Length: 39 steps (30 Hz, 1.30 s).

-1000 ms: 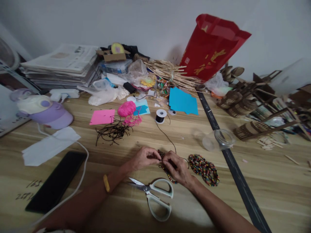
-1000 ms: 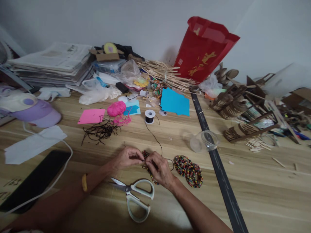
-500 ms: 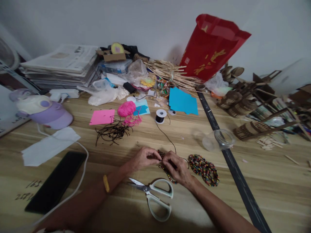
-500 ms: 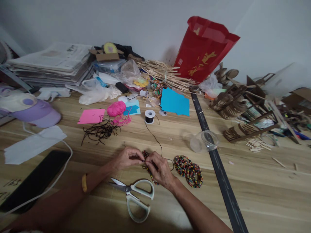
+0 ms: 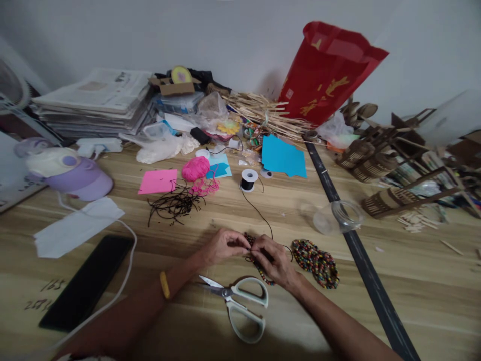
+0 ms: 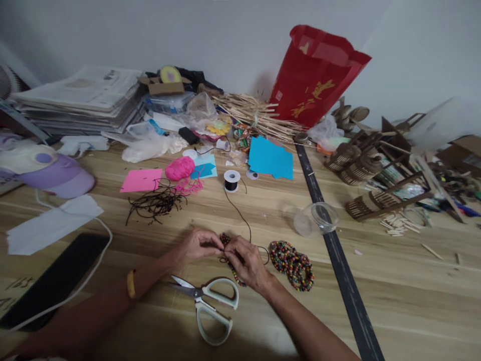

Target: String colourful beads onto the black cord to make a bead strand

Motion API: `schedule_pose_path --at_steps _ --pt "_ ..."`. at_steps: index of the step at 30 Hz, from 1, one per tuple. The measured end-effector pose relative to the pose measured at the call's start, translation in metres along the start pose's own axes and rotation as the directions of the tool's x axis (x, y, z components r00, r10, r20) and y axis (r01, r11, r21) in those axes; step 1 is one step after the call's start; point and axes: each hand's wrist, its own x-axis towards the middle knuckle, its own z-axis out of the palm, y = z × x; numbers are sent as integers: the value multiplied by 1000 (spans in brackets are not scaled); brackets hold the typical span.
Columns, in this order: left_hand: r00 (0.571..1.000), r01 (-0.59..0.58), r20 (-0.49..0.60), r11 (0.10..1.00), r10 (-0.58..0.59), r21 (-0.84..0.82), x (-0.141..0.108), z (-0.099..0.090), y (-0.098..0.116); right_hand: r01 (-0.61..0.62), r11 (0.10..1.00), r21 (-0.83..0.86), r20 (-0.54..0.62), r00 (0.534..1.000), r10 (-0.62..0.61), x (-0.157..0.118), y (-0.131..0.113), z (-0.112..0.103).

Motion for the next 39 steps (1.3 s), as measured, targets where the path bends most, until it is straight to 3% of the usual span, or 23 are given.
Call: schedule_pose_path --at_steps 17,23,29,34,39 --pt "1000 -8 -25 999 7 -44 0 3 -5 -29 999 29 -21 999 30 -5 2 1" --pt "999 -53 -6 998 53 16 0 -2 3 -107 989 101 -3 994 108 -3 -3 -4" --pt "982 -186 -19 979 189 84 1 -8 8 -213 964 157 -26 975 220 0 -8 -7" --pt "956 -281 -48 950 290 137 0 -8 8 -301 921 246 25 952 304 1 -6 -8" --pt "918 -361 -90 909 385 210 -2 -2 14 -315 899 304 57 948 313 2 -9 -9"
